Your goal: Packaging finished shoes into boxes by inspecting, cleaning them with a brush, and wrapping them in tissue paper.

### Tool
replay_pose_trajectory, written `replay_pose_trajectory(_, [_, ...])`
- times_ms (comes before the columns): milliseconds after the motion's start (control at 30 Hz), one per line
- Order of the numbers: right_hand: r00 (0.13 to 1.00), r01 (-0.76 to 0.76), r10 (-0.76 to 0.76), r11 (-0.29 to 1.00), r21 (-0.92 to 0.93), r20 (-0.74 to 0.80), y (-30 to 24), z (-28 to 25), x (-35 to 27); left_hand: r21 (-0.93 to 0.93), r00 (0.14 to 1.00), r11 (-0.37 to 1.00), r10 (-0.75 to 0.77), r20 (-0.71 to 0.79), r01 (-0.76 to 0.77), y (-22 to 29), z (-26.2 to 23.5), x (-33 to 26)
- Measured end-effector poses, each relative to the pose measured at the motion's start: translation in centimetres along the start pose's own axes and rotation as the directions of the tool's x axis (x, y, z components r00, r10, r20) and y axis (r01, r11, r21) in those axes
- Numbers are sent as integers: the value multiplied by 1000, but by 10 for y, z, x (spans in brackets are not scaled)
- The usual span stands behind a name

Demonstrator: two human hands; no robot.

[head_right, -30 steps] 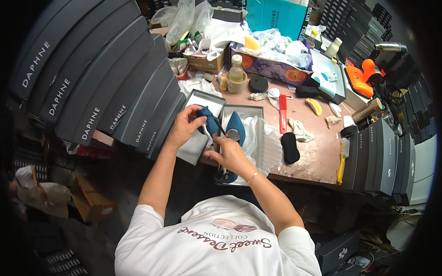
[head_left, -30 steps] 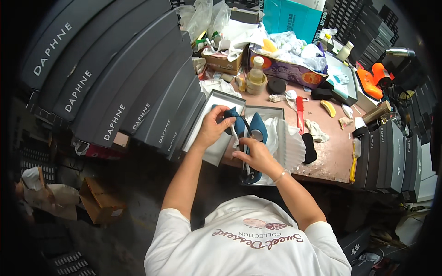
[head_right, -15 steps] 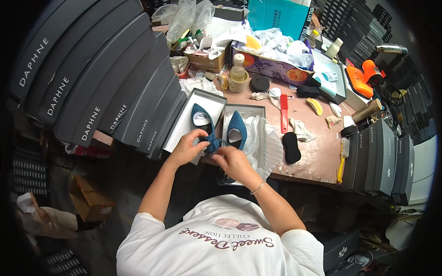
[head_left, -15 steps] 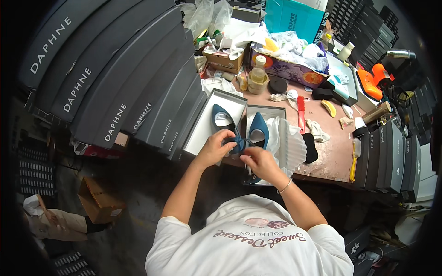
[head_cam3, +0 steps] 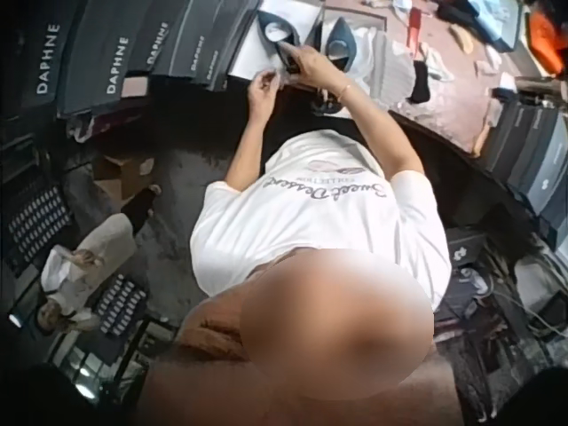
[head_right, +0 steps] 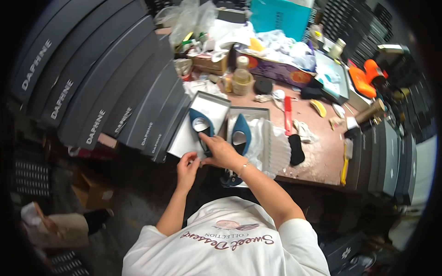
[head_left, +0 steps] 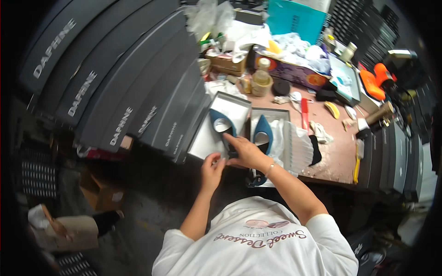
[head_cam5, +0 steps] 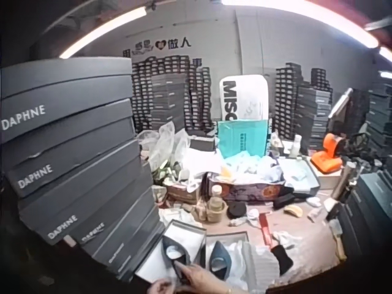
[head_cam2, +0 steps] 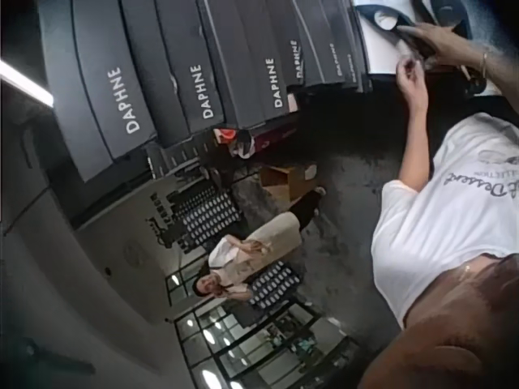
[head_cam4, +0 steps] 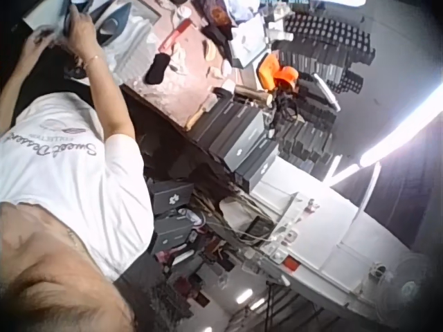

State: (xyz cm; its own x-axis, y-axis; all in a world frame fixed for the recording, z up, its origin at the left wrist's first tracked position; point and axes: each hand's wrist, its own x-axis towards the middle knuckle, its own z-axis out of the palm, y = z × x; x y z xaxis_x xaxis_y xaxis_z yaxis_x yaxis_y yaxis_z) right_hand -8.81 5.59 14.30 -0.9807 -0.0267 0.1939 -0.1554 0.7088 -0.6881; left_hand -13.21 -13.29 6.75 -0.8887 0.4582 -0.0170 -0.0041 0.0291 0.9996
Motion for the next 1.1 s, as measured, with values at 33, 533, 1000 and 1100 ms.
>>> replay_pose_trajectory(33, [998,-60,60,998,-14,29,1,3,2,-120,986,980,-155,65,162,6,-4,-4])
replay_pose_trajectory(533, [937,86,21,953,289,-348,-76,-109,-111,-135,756,946,-145,638,296,135,71,-21])
replay_pose_trajectory(1000, [376,915,752,-208,346,-541,64,-79,-342,773,714,220,-296,635,-595,99,156,20])
replay_pose_trajectory(1100, [418,905,706,-274,324,-572,80,-72,-341,811,727,222,-361,584,-541,99,162,12])
